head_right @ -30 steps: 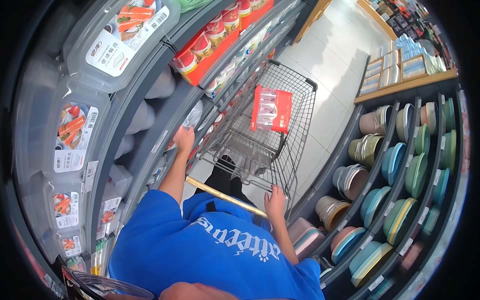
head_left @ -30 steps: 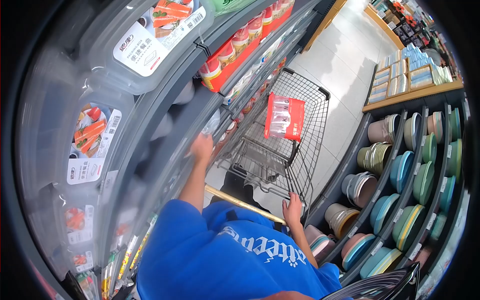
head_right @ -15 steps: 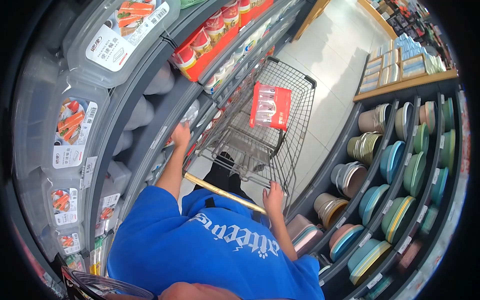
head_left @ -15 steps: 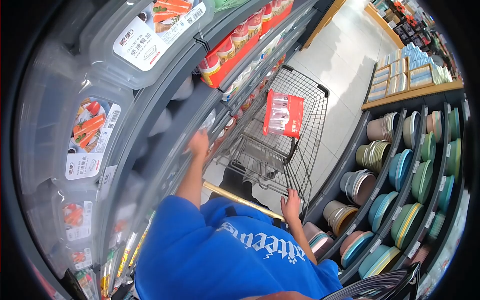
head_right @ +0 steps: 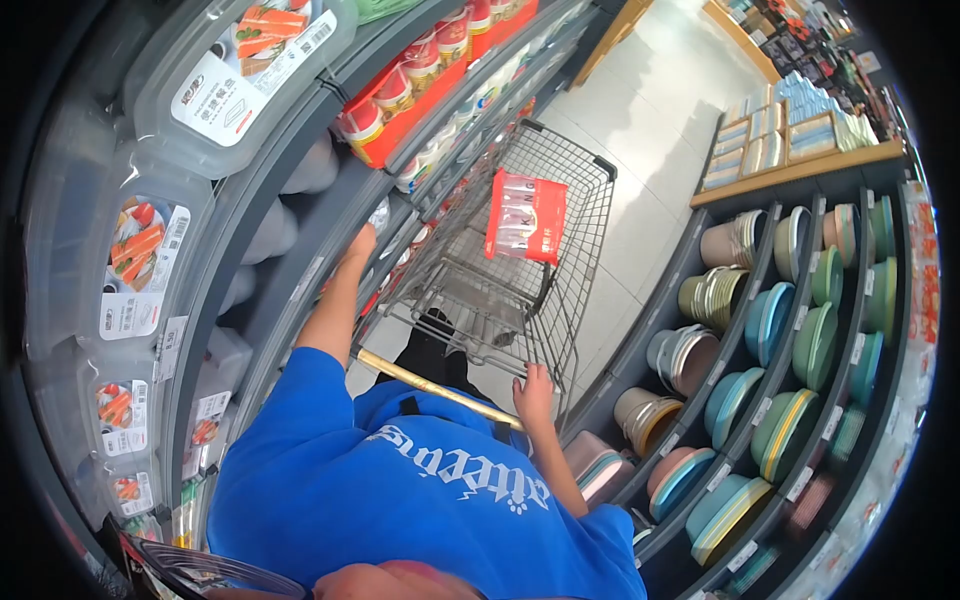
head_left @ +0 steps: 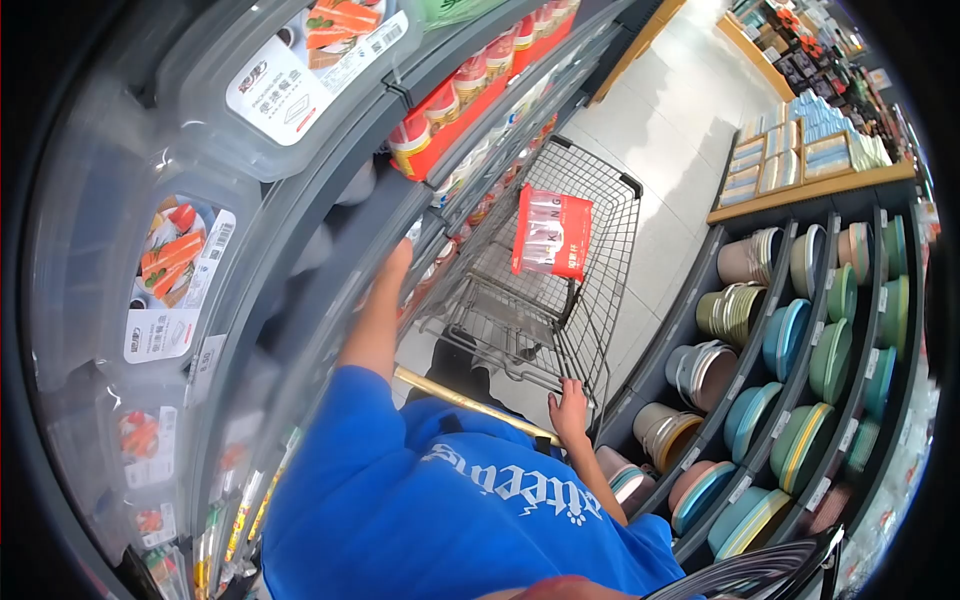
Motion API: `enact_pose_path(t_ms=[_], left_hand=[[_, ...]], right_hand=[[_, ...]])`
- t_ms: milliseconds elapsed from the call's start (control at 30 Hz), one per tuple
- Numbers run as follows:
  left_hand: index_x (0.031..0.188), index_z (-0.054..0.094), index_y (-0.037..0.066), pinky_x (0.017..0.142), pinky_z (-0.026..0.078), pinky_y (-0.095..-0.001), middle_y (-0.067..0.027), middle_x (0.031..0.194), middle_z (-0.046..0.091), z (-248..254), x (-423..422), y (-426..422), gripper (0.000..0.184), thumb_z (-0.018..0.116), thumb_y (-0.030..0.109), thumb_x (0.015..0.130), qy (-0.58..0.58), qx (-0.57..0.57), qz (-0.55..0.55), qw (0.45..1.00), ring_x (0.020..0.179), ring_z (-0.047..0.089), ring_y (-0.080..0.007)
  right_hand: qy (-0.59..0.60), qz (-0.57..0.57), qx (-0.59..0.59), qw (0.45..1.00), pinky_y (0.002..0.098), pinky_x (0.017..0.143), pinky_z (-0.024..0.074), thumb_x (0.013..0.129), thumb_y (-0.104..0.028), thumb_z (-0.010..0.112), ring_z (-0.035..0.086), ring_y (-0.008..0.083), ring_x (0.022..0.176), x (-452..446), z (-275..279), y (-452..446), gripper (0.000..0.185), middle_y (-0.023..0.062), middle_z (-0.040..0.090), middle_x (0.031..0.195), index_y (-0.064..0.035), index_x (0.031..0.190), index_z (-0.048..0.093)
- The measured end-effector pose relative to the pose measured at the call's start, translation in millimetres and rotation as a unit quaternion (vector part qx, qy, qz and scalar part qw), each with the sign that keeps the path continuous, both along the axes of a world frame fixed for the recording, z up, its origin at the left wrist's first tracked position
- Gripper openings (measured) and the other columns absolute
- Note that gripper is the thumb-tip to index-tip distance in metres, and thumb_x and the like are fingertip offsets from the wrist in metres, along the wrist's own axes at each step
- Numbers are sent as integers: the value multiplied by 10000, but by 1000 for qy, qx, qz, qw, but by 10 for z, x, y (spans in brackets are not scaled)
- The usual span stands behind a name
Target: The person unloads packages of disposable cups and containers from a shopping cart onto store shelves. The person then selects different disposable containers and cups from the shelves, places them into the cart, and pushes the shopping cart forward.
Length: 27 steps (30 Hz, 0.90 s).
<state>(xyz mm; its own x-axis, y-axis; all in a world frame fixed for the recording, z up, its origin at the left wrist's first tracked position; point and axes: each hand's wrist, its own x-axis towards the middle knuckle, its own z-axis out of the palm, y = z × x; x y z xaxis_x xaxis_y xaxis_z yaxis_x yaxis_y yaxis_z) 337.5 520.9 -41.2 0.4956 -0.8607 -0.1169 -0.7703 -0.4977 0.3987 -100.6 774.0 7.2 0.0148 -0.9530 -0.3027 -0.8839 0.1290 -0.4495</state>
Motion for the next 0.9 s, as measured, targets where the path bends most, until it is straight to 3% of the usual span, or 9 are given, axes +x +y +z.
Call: enact_pose_path(t_ms=[167,300,467,567,633,700,733,833,900], left_hand=[[1123,672,-14,890,498,-540,-296,1167,645,229,6,125,345,523,201,899,4,61,-70,996,1032,632,-485],[1227,632,-5,980,465,-507,-294,1284,593,309,41,162,396,507,230,935,22,18,6,1000,1138,597,-454],[1247,630,-5,1025,444,-490,-297,1301,584,-40,26,-112,410,498,262,965,38,-26,53,998,1191,569,-450],[1314,583,-9,1040,429,-487,-290,1336,563,442,-79,-98,464,519,291,965,69,77,-20,994,1216,550,-459],[1342,554,-9,1037,433,-477,-274,1339,567,520,-240,55,492,565,288,950,44,52,-32,997,1207,558,-457],[1335,546,-4,1003,453,-485,-237,1305,594,555,-492,412,513,635,272,912,-62,-90,-88,990,1161,587,-453],[1314,551,1,971,472,-498,-208,1270,620,558,-652,642,520,682,259,882,-151,-218,-134,955,1120,612,-449],[1237,592,-12,996,460,-445,-173,1222,646,1371,-1010,1054,396,674,156,888,26,-271,-281,920,1140,614,-391],[1141,635,-8,937,488,-414,-140,1102,689,2300,-1202,1082,279,663,109,890,274,-280,-267,880,1054,651,-341]], right_hand=[[5,5,8,1000,471,914,447,854,-137,708,575,355,1068,-26,4,5,435,153,554,1174,-42,1248,550],[19,0,3,1000,474,911,449,847,-153,719,578,362,1061,-27,8,-7,427,149,553,1163,-55,1229,557],[13,0,46,999,503,905,469,836,-187,737,574,395,1089,-51,-16,-44,446,181,526,1201,-54,1217,545],[34,38,120,991,519,935,475,846,-252,738,569,412,1137,-85,90,-198,545,196,499,1289,-61,1303,510],[68,97,143,982,543,944,455,849,-272,738,568,399,1163,-141,379,-351,611,180,495,1329,-67,1361,476],[-16,73,80,994,493,969,470,884,-257,708,582,377,1163,-232,731,-546,538,192,552,1282,-33,1334,517],[-74,52,26,996,470,974,475,898,-231,695,587,367,1161,-243,1069,-658,486,196,577,1251,-19,1308,542],[-182,-3,-156,971,397,955,484,913,-140,661,622,333,1100,-125,2271,-964,354,195,638,1150,10,1227,597],[-213,2,-301,930,367,919,492,915,-89,633,651,291,1011,-32,3074,-1018,280,168,664,1071,20,1173,622]])
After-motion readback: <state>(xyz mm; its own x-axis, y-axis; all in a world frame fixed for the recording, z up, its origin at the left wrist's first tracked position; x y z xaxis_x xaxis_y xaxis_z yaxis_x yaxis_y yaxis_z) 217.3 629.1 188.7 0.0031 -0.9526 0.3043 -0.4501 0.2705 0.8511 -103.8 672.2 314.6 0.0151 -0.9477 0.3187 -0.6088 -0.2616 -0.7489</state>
